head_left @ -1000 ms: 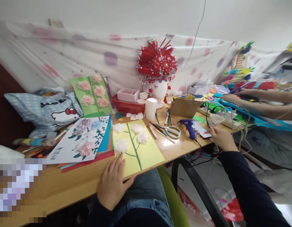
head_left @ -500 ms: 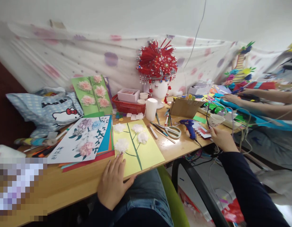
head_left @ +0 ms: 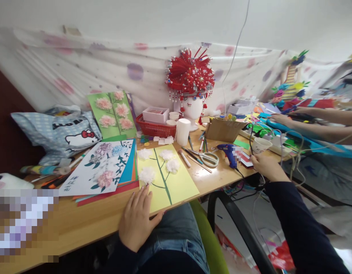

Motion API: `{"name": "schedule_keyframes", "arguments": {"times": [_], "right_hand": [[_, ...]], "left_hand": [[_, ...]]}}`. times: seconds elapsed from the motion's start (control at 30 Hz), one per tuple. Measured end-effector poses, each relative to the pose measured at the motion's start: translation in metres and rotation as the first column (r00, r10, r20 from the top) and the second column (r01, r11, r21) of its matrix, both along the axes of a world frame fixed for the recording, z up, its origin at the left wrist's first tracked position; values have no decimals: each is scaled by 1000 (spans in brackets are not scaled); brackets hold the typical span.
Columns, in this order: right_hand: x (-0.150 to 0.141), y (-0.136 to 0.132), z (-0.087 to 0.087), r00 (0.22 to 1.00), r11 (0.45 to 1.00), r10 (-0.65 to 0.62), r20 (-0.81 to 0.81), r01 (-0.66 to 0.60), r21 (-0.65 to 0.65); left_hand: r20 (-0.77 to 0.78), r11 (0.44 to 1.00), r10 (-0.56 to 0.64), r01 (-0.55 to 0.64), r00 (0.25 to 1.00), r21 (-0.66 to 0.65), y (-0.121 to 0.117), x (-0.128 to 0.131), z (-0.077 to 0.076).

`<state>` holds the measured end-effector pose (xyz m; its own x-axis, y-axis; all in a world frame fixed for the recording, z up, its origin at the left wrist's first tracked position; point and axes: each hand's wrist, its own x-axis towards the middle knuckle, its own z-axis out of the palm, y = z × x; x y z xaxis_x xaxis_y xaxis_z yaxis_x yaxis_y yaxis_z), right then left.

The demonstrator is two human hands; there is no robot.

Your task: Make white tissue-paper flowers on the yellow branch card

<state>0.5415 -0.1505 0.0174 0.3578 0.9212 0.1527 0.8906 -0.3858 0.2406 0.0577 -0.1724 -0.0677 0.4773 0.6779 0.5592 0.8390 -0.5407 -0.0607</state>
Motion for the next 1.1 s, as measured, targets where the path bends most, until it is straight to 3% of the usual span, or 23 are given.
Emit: {"name": "schedule_keyframes", "arguments": {"times": [0.27, 0.87, 1.1], "right_hand": [[-3, 3, 5, 999, 995, -49, -19, 47, -84], [17, 8, -9, 997, 999, -22, -75, 19, -46], [26, 9, -16, 998, 997, 56, -40, -54, 54]], "left_hand": [[-9, 999, 11, -12, 1000, -34, -2, 0, 2], [2, 999, 18, -18, 1000, -42, -2, 1, 5], [20, 999, 10, -9, 1000, -50, -2, 0, 4]]}}
